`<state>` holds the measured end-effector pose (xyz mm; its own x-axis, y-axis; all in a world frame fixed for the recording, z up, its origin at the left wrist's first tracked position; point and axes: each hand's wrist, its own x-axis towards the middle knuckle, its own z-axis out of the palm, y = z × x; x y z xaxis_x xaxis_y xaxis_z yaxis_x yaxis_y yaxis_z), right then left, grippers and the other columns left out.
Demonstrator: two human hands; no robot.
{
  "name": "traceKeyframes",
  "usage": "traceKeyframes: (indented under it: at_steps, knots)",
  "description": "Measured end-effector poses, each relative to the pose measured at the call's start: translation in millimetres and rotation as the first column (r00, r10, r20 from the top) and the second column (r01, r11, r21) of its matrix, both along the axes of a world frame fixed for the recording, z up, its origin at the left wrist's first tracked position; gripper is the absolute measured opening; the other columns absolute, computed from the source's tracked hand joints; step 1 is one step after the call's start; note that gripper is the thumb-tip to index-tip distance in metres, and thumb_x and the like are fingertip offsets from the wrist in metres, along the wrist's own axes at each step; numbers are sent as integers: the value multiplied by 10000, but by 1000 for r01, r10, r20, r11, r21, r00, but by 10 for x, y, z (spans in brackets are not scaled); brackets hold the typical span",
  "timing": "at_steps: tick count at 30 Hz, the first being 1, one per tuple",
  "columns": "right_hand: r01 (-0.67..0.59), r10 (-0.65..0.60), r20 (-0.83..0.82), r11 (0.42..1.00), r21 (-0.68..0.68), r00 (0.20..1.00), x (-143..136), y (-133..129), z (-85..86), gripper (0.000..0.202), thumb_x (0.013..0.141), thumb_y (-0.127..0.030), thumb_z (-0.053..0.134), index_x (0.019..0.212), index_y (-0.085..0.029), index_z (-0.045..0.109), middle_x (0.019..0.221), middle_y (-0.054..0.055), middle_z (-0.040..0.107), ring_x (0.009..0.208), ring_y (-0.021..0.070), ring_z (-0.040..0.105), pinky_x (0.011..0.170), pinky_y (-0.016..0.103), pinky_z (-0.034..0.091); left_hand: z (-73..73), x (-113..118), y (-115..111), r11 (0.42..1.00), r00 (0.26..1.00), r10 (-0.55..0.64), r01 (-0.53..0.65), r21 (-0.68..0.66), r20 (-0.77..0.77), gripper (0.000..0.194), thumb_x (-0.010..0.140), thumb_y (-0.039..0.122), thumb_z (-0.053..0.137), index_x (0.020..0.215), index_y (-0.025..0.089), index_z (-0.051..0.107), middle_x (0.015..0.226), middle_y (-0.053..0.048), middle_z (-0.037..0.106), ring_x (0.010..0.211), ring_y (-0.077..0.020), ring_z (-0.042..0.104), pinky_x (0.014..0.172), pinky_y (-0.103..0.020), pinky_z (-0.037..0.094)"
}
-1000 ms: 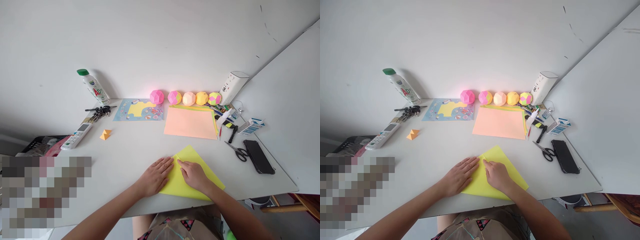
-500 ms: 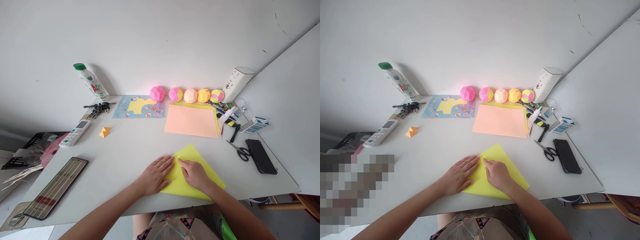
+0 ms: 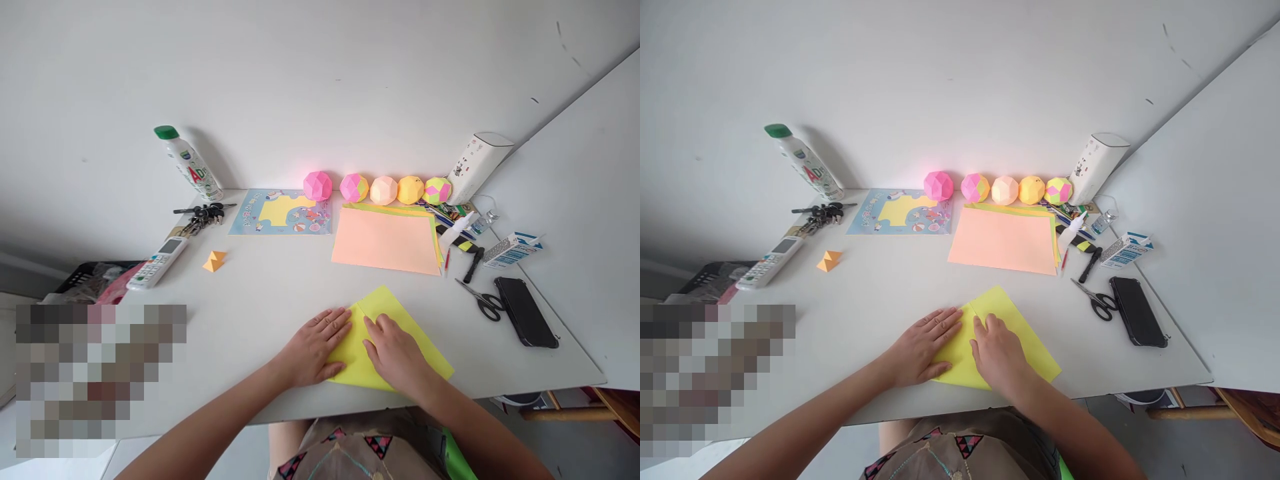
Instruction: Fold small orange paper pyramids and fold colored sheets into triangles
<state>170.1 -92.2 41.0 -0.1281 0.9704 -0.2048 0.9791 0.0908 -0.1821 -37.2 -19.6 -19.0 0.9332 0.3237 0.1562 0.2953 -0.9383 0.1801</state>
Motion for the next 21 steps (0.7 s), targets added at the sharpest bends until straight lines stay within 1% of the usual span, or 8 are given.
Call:
traceKeyframes:
  at_steps: [2,4,7,10,13,16,21]
  knots:
    - [-10,0,81,992,127,997,-137,-80,-16,409,913,-184,472,1301,-92,565,1172,219,619,1084,333,583,847,453,522,0,3,2,1000,1000,-4,4,-3,8,740,943,566,387,1489,87,243,1555,-177,235,1457,-297,166,1182,-467,201]
    - [-52,26,108,969,241,994,-291,-138,-103,418,883,-118,462,1281,-65,575,1287,247,564,1227,365,494,958,507,465,3,6,1,1000,1000,-5,5,-4,2,778,932,598,382,1495,84,225,1555,-176,235,1458,-296,164,1184,-461,195]
    - [-52,20,106,948,312,994,-485,-172,-287,478,838,-83,455,1302,-9,540,1384,266,488,1313,385,416,1021,545,408,4,10,-1,1000,1000,2,-2,-6,2,828,914,628,393,1509,91,184,1554,-164,248,1455,-290,177,1187,-449,194]
    - [-43,0,120,936,349,993,-578,-187,-419,518,824,-87,446,1322,44,504,1430,274,431,1361,387,357,1059,558,368,-10,8,2,1000,1000,2,-2,-7,14,847,904,640,399,1517,107,160,1556,-152,248,1452,-285,194,1189,-440,193]
    - [-67,16,140,927,370,990,-573,-226,-466,523,839,-132,456,1317,74,501,1447,273,404,1382,390,324,1083,563,346,-34,1,11,1000,1000,-5,5,-1,9,880,890,673,392,1516,99,161,1558,-159,236,1455,-293,180,1191,-443,184]
    - [-98,39,164,923,371,986,-504,-296,-466,511,855,-175,457,1294,77,527,1427,272,432,1377,384,338,1093,560,344,-47,-8,15,1000,1000,-4,4,3,12,884,888,688,377,1509,91,179,1556,-171,232,1458,-302,159,1187,-459,186]
    - [-96,2,232,913,396,973,-288,-496,-444,491,829,-135,426,1254,65,567,1397,265,476,1354,373,382,1077,554,374,-34,-18,11,1000,1000,-7,7,0,14,839,905,664,362,1496,88,213,1553,-182,229,1460,-299,150,1183,-467,188]
